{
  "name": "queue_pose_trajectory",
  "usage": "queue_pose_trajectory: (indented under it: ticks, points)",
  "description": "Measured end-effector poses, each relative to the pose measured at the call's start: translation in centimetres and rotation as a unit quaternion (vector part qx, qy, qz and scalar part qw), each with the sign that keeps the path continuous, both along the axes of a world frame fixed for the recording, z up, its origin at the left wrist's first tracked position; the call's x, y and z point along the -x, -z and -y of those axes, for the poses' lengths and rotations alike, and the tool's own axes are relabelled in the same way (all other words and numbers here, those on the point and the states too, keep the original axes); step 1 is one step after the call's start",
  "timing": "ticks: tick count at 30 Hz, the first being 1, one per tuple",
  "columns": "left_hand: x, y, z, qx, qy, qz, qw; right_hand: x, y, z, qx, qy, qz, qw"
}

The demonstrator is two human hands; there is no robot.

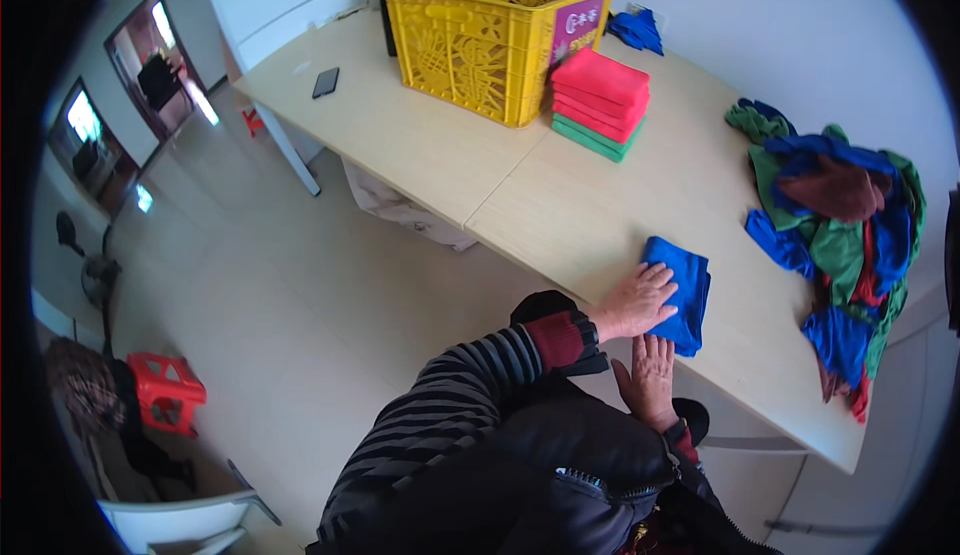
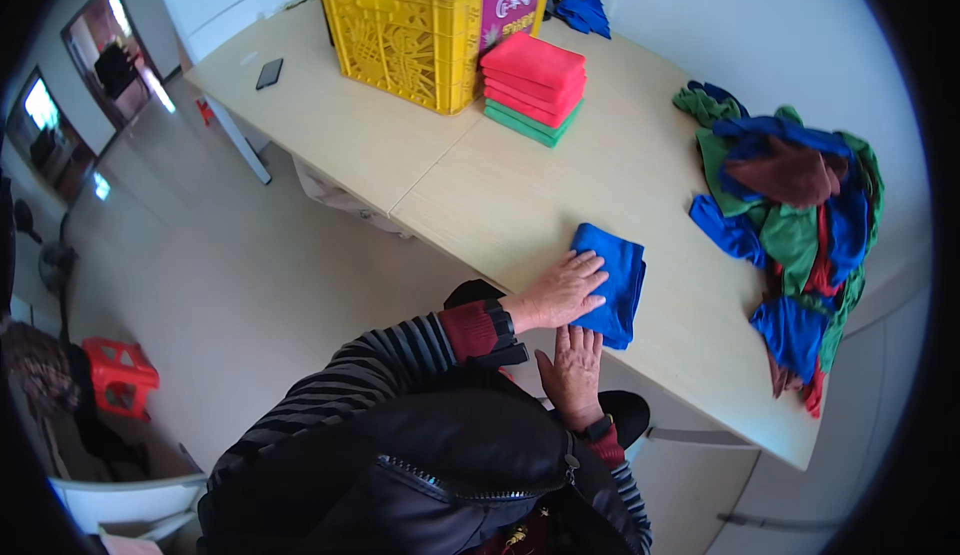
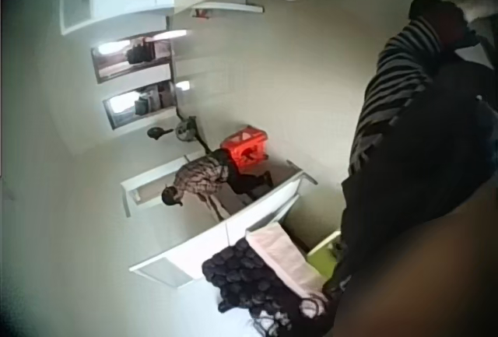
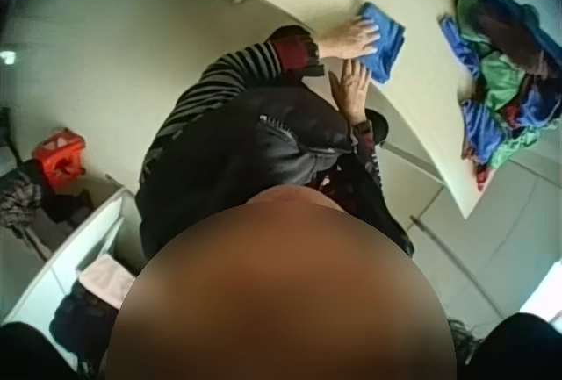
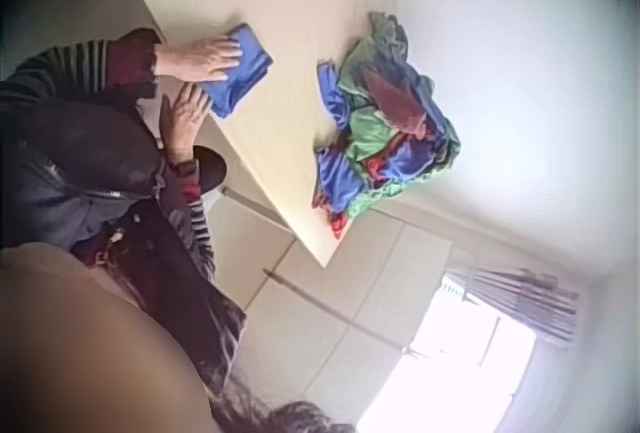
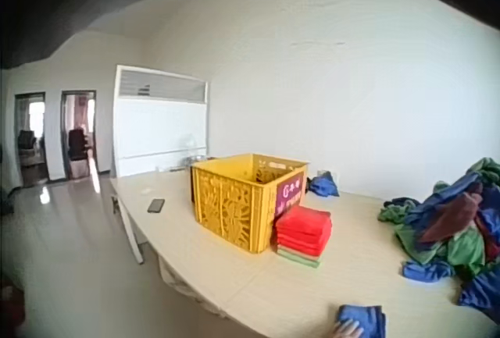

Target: Folding various colored cloths on a table and organizing them.

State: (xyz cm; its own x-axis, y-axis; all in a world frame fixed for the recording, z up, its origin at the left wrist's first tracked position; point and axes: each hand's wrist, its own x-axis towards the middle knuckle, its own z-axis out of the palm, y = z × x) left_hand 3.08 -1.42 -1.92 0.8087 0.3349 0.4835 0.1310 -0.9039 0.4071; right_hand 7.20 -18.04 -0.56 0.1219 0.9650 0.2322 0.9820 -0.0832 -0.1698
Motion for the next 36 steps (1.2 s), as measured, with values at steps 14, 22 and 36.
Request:
queue_pose_trajectory:
  ticks: [14,22,36]
  points:
    - [1.0,2.0,1.3,-0.022,-0.022,0.004,0.999,-3.0,-3.4,-4.6,-0.063,0.094,-0.173,0.978]
    - [3.2,2.7,1.1,-0.081,-0.02,-0.008,0.996,-10.2,2.2,-6.8,-0.047,-0.072,0.136,0.987]
    - [4.8,-0.1,0.0,-0.073,0.057,-0.016,0.996,-11.7,-0.5,-4.4,0.036,0.202,-0.015,0.979]
